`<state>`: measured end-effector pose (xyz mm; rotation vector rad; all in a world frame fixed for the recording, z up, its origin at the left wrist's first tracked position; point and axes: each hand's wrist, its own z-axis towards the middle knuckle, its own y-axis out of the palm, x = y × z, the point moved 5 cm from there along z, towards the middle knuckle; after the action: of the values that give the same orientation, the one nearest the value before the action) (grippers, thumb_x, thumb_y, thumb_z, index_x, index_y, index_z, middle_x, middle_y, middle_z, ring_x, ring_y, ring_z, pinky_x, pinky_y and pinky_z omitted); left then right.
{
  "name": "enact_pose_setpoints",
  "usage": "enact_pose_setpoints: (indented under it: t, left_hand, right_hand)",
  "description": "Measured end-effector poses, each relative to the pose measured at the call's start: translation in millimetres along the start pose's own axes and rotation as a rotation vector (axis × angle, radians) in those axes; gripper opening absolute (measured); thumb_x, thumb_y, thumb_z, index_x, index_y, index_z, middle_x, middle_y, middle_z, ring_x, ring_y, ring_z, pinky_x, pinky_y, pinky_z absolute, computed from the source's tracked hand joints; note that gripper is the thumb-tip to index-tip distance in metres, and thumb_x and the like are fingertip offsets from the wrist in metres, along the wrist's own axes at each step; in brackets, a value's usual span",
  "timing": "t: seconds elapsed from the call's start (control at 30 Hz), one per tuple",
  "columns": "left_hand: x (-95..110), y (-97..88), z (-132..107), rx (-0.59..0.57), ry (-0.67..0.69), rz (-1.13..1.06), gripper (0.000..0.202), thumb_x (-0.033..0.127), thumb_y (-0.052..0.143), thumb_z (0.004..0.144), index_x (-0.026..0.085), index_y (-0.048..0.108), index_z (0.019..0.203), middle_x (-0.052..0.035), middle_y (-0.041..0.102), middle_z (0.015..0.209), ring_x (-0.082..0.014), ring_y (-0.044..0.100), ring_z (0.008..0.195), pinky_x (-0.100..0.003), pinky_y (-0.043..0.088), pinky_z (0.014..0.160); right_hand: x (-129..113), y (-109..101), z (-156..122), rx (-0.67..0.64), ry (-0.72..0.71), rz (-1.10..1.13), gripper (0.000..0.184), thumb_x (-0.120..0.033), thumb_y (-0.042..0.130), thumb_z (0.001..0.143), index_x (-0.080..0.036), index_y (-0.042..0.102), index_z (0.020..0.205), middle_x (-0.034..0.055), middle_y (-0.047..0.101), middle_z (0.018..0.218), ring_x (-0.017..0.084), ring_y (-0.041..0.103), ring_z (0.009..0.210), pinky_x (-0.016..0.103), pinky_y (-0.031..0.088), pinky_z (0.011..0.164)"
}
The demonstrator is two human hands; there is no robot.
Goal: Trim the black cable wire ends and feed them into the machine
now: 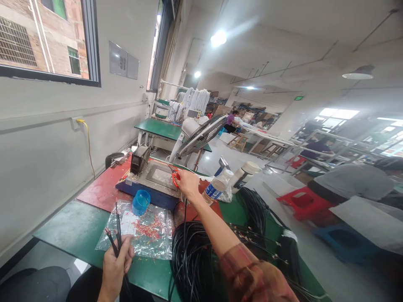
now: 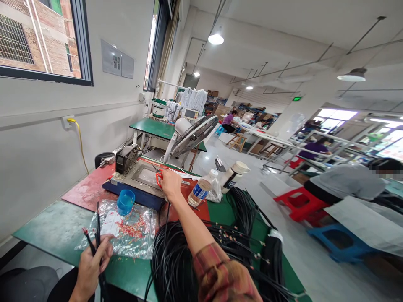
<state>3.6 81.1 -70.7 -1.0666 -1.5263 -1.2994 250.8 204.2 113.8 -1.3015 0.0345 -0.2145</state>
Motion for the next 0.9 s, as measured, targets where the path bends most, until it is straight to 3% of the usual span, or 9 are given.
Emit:
enact_pose_setpoints:
  t: [0.67,0.9]
  left_hand:
    - [5.0,0.6,-2.1,-0.005,0.019,0.01,0.031,0.047,0.062,0.076,0.017,0.063,0.085,0.0041,0.053,0.053,-0.0048,0.033,0.034,-0.017,0.025,0.031]
    - [4.4,-0.1,-1.4,0.004,0.015,-0.012,0.035,0.049,0.054,0.082,0.016,0.063,0.093,0.0038,0.054,0.056,-0.0047,0.034,0.035,-0.018,0.026,0.035]
  right_hand:
    - [0.1,1.3,-1.8,-0.002,0.026,0.054,0.016,-0.025,0.052,0.08,-0.02,0.067,0.082,0.0068,0.069,0.083,0.02,0.063,0.082,0.024,0.036,0.061]
    - [16.7,-10.8,-10.6,-0.009,0.081,0.173,0.021,-0.032,0.05,0.081,-0.021,0.068,0.079,0.0038,0.069,0.077,0.016,0.061,0.072,0.022,0.033,0.055]
